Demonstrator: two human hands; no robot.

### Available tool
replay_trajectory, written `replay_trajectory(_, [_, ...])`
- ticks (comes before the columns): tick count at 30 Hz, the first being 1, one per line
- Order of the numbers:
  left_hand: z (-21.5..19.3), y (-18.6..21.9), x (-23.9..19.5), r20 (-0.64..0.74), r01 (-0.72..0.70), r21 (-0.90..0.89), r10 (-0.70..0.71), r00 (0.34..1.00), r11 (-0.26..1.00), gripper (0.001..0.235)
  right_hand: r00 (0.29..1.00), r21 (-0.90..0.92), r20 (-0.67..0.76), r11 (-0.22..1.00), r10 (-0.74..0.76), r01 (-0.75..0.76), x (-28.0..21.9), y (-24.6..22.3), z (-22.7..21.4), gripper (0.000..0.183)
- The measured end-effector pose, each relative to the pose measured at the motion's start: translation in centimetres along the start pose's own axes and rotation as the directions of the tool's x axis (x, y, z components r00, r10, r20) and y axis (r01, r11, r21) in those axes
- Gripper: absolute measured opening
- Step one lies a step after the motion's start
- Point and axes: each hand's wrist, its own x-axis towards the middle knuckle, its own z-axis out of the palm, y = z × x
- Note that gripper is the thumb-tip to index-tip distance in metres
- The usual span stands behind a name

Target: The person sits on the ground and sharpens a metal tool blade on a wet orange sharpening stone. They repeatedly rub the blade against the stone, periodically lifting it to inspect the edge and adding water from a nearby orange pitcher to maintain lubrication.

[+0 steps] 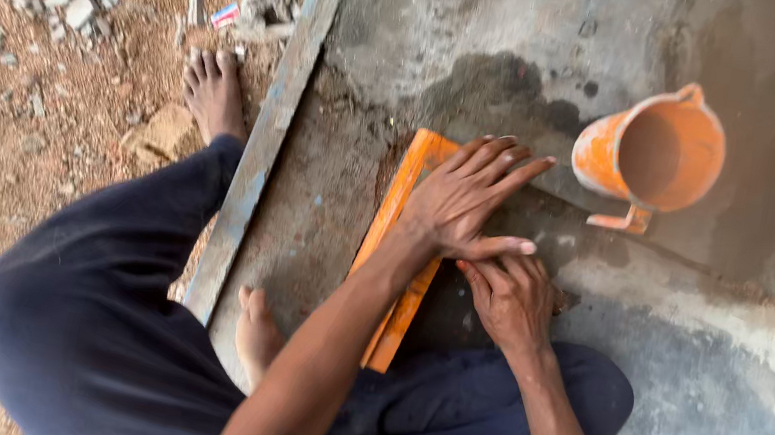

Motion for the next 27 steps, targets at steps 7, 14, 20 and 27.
replay_trajectory(7, [-0.2,3.8,-6.6,0.027,0.151,0.045,-0.152,0.988,0.987,0.106,0.993,0.064,0.003,0.991,-0.122,0.121,-3.3,-4.0,0.0,0.008])
replay_trajectory(14, [0.8,-2.9,4.8,0.047,-0.034,0.153,0.027,0.999,0.988,0.102,0.985,0.070,-0.156,0.996,0.069,-0.059,3.4,-0.2,0.4,0.015])
replay_trajectory(20, [-8.6,2.2,7.4,0.150,-0.180,0.191,0.153,0.977,0.965,0.083,0.839,0.355,-0.275,0.861,0.469,-0.365,3.6,-0.5,-4.5,0.037])
replay_trajectory(27, [-14.8,8.0,3.4,0.277,-0.135,0.299,0.049,0.959,0.945,0.039,0.814,-0.339,-0.149,0.744,0.562,-0.576,4.8,6.4,-15.1,0.035])
